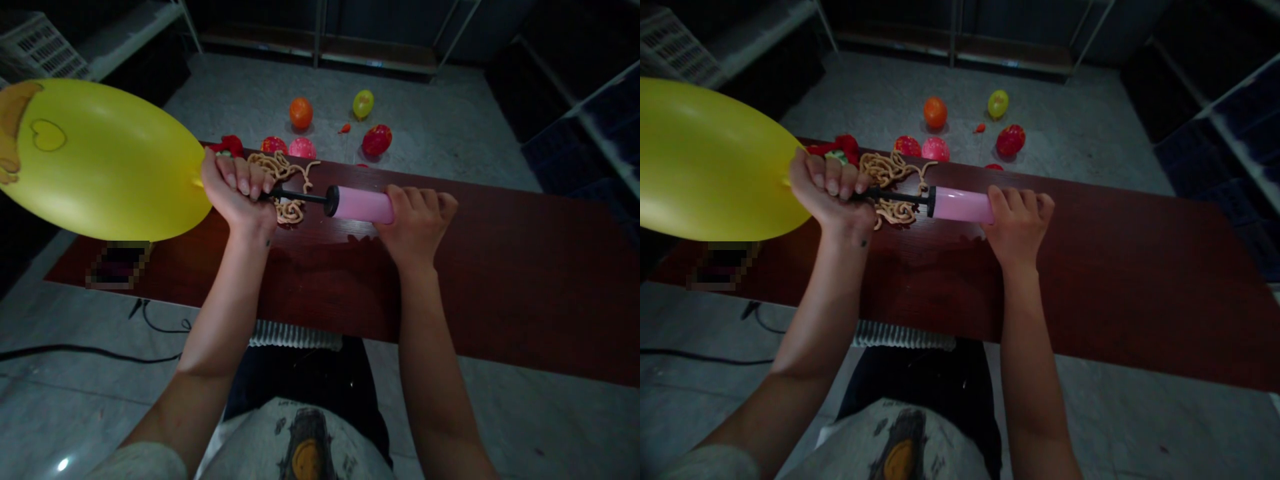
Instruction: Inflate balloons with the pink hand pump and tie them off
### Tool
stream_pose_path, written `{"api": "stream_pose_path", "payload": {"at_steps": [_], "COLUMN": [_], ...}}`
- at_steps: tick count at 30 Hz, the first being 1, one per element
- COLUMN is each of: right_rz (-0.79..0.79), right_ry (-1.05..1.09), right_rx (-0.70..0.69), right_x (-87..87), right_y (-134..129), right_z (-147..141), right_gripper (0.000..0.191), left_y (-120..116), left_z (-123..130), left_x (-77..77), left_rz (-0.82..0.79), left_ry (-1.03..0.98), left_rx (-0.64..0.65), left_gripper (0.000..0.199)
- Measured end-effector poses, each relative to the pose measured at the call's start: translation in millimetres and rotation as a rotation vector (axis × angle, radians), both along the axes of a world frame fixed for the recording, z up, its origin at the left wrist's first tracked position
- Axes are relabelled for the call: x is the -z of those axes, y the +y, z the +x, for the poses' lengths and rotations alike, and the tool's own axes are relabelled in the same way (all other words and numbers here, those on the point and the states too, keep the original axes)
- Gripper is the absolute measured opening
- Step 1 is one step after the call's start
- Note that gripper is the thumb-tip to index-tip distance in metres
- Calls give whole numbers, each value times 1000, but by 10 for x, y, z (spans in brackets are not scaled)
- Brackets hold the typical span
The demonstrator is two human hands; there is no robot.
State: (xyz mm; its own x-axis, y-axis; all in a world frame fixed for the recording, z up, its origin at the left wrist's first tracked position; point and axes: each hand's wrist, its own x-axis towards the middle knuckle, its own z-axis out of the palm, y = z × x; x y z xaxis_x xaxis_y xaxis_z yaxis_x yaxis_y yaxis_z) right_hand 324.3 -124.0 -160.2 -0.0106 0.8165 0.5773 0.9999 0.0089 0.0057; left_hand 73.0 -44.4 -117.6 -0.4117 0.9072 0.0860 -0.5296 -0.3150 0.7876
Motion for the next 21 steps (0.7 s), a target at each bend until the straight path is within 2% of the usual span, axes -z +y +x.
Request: {"api": "stream_pose_path", "payload": {"at_steps": [4, 11, 16, 21], "right_rz": [13, -23, -77, -139], "right_ry": [-18, -7, -14, -22], "right_rx": [22, -8, -58, -153], "right_x": [3, 66, 79, 100], "right_y": [9, 21, -1, 8], "right_z": [-7, -59, -62, -111], "right_gripper": [30, 33, 30, 31], "left_y": [-11, -43, -10, 9], "left_z": [-14, 39, 30, 84], "left_x": [-16, -104, -29, 65], "left_rz": [62, 53, 53, 34], "left_ry": [3, -187, -188, -174], "left_rx": [13, -12, 2, 75], "left_gripper": [64, 55, 59, 61]}}
